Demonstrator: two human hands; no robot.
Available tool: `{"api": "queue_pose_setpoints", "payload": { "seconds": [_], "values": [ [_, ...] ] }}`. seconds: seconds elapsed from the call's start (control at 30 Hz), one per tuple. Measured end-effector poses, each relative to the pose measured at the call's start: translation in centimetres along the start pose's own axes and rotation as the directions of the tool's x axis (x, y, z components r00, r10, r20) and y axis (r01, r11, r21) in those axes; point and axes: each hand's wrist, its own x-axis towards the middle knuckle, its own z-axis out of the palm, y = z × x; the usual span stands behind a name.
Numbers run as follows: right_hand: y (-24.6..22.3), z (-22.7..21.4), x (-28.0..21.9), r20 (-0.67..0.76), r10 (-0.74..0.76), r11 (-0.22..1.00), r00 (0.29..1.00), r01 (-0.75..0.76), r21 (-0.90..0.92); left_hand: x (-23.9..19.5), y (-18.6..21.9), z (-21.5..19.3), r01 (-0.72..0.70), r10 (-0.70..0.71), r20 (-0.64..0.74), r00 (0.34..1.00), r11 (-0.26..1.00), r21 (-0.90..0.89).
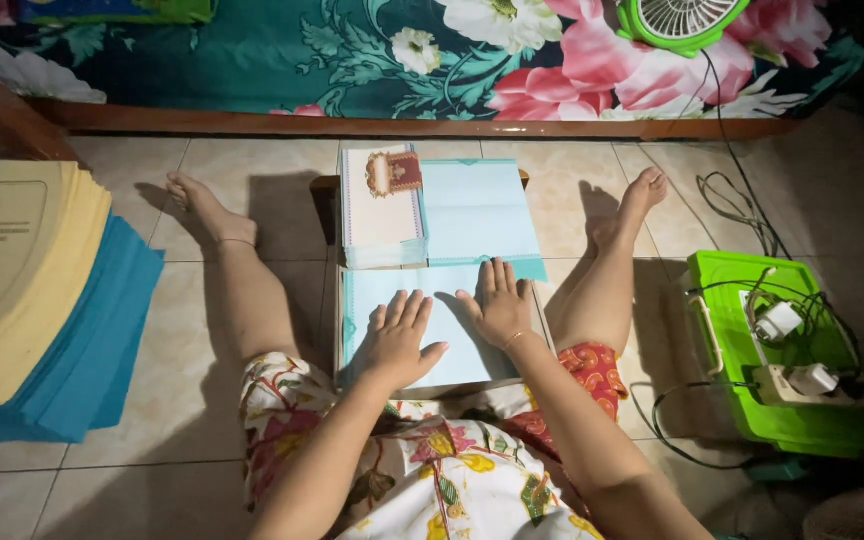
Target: The person sits on the floor and repeatedly folds light blue paper sheets in half, pressing the crease with both hands. They handle the sheets one at a time, placing each folded sheet into a growing stack on a small wooden table.
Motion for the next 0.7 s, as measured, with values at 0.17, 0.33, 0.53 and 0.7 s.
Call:
{"api": "queue_pose_setpoints", "payload": {
  "seconds": [0.17,0.33,0.53,0.7],
  "values": [
    [0.7,0.8,-7.2,-0.024,-0.088,0.996,0.996,0.088,0.006,-0.1,-0.1,-0.6,-0.006,0.007,0.022,1.0,1.0,-0.026],
    [1.2,0.3,-14.6,-0.003,-0.168,0.983,0.986,0.168,0.074,-0.2,-0.1,-0.3,-0.001,0.001,0.026,1.0,1.0,-0.005],
    [0.3,-0.6,-8.7,0.063,-0.125,0.992,0.99,0.126,-0.004,-0.2,0.0,-0.6,-0.008,0.008,0.02,1.0,1.0,0.008],
    [-0.1,-0.3,-0.7,-0.009,-0.017,1.0,1.0,0.017,-0.008,-0.3,0.3,-0.7,0.011,-0.011,0.048,0.999,1.0,0.012]
  ]
}}
